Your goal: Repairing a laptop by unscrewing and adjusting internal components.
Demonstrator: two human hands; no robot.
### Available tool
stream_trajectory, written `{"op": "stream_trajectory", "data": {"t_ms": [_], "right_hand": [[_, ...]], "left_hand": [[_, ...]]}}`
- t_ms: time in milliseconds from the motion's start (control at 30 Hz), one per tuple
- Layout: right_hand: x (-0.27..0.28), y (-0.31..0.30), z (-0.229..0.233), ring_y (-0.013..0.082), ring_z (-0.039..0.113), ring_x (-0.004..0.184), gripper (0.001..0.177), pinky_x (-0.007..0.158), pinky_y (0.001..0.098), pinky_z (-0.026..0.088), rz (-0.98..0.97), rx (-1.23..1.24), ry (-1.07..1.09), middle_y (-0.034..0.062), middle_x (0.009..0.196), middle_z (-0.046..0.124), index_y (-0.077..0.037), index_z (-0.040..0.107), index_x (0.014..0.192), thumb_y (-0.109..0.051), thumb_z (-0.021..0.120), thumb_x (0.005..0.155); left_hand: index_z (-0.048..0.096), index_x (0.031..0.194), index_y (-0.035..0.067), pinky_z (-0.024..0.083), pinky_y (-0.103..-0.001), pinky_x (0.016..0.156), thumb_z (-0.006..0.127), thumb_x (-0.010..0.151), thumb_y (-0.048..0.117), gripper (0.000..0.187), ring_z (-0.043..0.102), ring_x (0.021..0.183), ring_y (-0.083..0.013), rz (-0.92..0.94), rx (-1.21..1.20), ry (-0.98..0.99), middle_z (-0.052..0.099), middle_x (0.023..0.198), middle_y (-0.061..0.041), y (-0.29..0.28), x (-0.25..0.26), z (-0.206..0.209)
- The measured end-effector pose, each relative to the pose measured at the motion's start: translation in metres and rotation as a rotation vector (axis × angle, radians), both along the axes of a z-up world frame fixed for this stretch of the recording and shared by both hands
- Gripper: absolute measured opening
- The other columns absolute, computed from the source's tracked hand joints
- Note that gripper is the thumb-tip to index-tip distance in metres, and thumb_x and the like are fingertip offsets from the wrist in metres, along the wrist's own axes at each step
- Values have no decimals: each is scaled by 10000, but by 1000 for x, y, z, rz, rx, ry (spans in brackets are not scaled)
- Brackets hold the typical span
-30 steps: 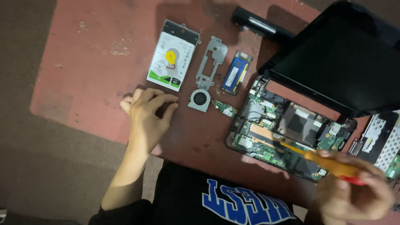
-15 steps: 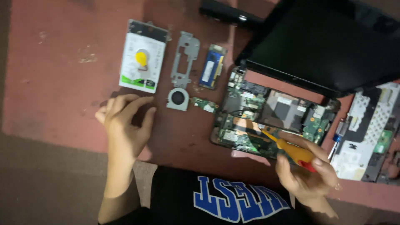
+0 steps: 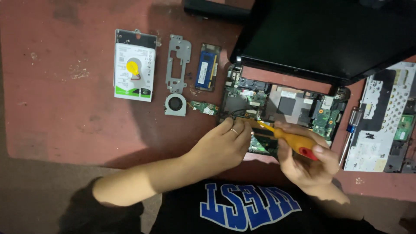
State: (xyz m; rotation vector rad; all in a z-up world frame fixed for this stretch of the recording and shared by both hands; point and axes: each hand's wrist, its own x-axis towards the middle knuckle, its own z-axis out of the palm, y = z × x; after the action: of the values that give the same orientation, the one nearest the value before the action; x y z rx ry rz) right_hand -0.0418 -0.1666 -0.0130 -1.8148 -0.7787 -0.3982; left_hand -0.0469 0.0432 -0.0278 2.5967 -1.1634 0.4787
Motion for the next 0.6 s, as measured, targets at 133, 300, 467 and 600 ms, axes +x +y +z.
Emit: {"op": "stream_trajectory", "data": {"t_ms": [133,300,467,600], "right_hand": [[5,4,-9,507,669,774,600,663,579,572,-68,11,-118,345,919,606,-48,266,1260,118,653,833],[3,7,-7,489,681,783,589,649,539,572,-79,18,-114,329,914,618,-40,266,1244,100,659,828],[5,9,-8,482,682,769,598,634,547,571,-89,12,-82,315,912,625,-34,260,1222,114,668,810],[8,11,-5,475,689,758,571,631,523,573,-90,-15,-106,318,902,636,-31,342,1215,85,716,799]], "left_hand": [[687,803,-15,470,-463,783,553,827,-5,137,600,768,-389,-106,-173,-146,622,852,-246,-10,7,-19],[672,790,-23,484,-430,726,514,855,-22,170,584,724,-363,-150,-198,-214,598,798,-222,-10,12,-27],[675,804,-38,490,-416,698,581,883,-37,123,590,721,-355,-136,-267,-189,591,778,-209,-9,12,-27],[670,807,-33,489,-434,718,563,879,-15,130,582,760,-365,-144,-298,-157,586,808,-216,-8,12,-34]]}}
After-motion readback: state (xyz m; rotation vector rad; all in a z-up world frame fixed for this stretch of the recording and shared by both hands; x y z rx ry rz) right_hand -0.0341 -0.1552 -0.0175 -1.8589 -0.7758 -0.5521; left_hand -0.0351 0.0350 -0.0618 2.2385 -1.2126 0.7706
